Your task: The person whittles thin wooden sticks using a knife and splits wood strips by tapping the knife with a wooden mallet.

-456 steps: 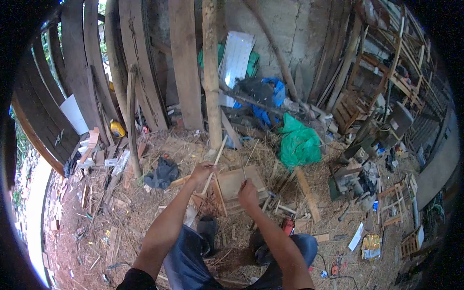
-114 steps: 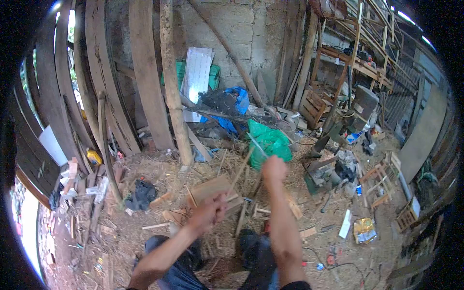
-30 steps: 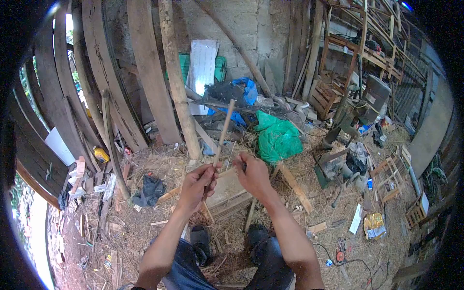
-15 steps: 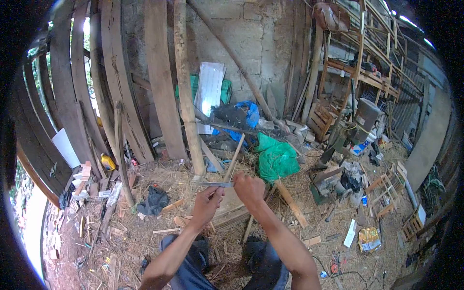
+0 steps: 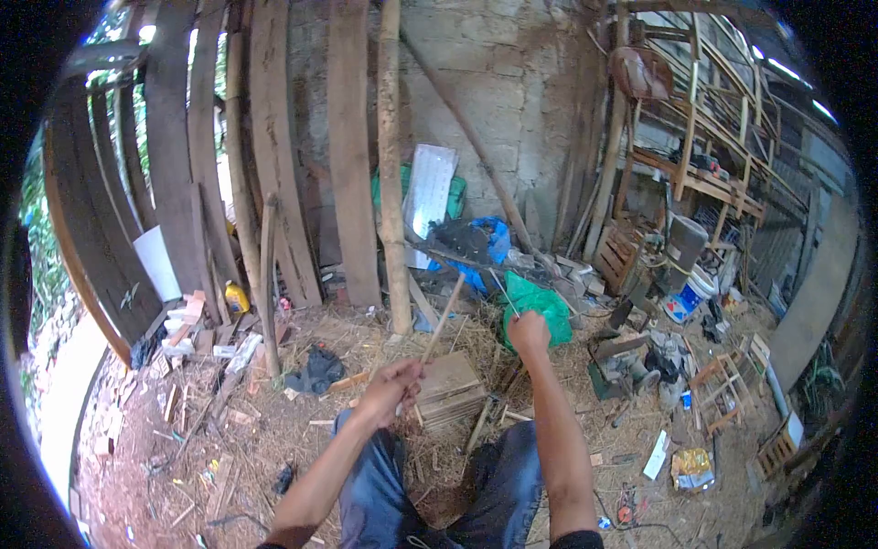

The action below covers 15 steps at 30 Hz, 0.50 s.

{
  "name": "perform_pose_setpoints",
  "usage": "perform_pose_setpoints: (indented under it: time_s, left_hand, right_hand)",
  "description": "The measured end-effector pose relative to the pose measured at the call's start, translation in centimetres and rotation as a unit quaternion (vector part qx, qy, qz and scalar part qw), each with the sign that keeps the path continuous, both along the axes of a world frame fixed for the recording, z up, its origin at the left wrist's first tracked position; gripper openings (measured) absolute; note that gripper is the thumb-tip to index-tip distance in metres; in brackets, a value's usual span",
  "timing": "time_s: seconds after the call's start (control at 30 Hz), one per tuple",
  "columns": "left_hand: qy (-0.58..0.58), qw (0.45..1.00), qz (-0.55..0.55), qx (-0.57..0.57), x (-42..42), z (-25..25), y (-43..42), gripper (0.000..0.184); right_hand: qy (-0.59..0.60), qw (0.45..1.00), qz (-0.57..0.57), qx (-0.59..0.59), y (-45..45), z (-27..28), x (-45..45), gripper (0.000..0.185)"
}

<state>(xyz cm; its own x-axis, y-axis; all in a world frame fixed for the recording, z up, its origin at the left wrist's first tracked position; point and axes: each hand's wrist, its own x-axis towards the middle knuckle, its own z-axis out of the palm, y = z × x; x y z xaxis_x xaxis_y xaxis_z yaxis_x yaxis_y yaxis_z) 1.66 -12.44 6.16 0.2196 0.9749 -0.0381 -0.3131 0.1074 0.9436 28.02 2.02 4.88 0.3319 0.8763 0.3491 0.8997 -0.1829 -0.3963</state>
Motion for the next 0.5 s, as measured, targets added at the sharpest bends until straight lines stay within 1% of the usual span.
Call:
perform_pose_setpoints:
  time_s: [0.03, 0.07, 0.1, 0.13, 0.17, 0.2, 0.23, 0.27, 0.3, 0.33, 0.37, 0.43, 0.47, 0.5]
  left_hand:
    - [-0.005, 1.0, 0.01, -0.002, -0.2, 0.3, 0.4, 0.024]
    - [0.007, 1.0, 0.018, 0.0, -0.3, 0.2, 1.2, 0.025]
    - [0.022, 0.999, 0.024, 0.003, -0.4, 0.2, 1.8, 0.025]
    - [0.053, 0.998, 0.003, 0.012, -0.5, 0.5, 2.3, 0.026]
    - [0.054, 0.998, 0.003, 0.016, -0.5, 0.6, 2.7, 0.026]
    - [0.081, 0.996, -0.012, 0.028, -0.4, 0.7, 3.2, 0.026]
    - [0.111, 0.993, -0.029, 0.039, -0.3, 1.0, 3.6, 0.026]
    - [0.114, 0.992, -0.033, 0.043, -0.2, 1.2, 3.8, 0.026]
    - [0.159, 0.984, -0.033, 0.073, -0.1, 1.8, 3.6, 0.025]
    - [0.202, 0.973, -0.031, 0.103, -0.3, 2.2, 3.9, 0.025]
    - [0.202, 0.973, -0.03, 0.105, -1.1, 2.2, 5.2, 0.025]
    - [0.161, 0.977, 0.079, 0.113, -3.4, 2.4, 5.9, 0.021]
    - [0.109, 0.984, 0.105, 0.096, -3.8, 2.6, 6.5, 0.017]
    - [0.109, 0.983, 0.112, 0.094, -3.6, 2.6, 7.2, 0.017]
  right_hand:
    - [-0.005, 1.0, 0.01, -0.002, -0.4, 0.5, -0.7, 0.031]
    - [0.24, 0.964, 0.109, -0.035, -0.9, 0.8, -1.3, 0.035]
    - [0.469, 0.858, 0.197, -0.068, -1.5, 1.5, -2.1, 0.039]
    - [0.468, 0.858, 0.202, -0.066, -2.6, 2.6, -3.3, 0.039]
    - [0.522, 0.821, 0.221, -0.058, -4.2, 3.9, -4.7, 0.038]
    - [0.575, 0.781, 0.238, -0.049, -4.9, 4.4, -5.8, 0.036]
    - [0.576, 0.781, 0.237, -0.044, -4.6, 4.4, -6.3, 0.036]
    - [0.586, 0.765, 0.265, -0.028, -4.2, 4.3, -6.7, 0.033]
    - [0.595, 0.748, 0.292, -0.012, -3.8, 4.3, -6.8, 0.03]
    - [0.619, 0.72, 0.313, -0.004, -3.4, 4.4, -6.5, 0.023]
    - [0.618, 0.72, 0.314, -0.002, -2.3, 4.5, -5.9, 0.023]
    - [0.716, 0.642, 0.273, -0.006, -1.5, 4.3, -5.2, 0.019]
    - [0.737, 0.624, 0.259, -0.012, -1.2, 4.0, -5.3, 0.017]
    - [0.737, 0.623, 0.262, -0.019, -0.7, 3.2, -5.7, 0.017]
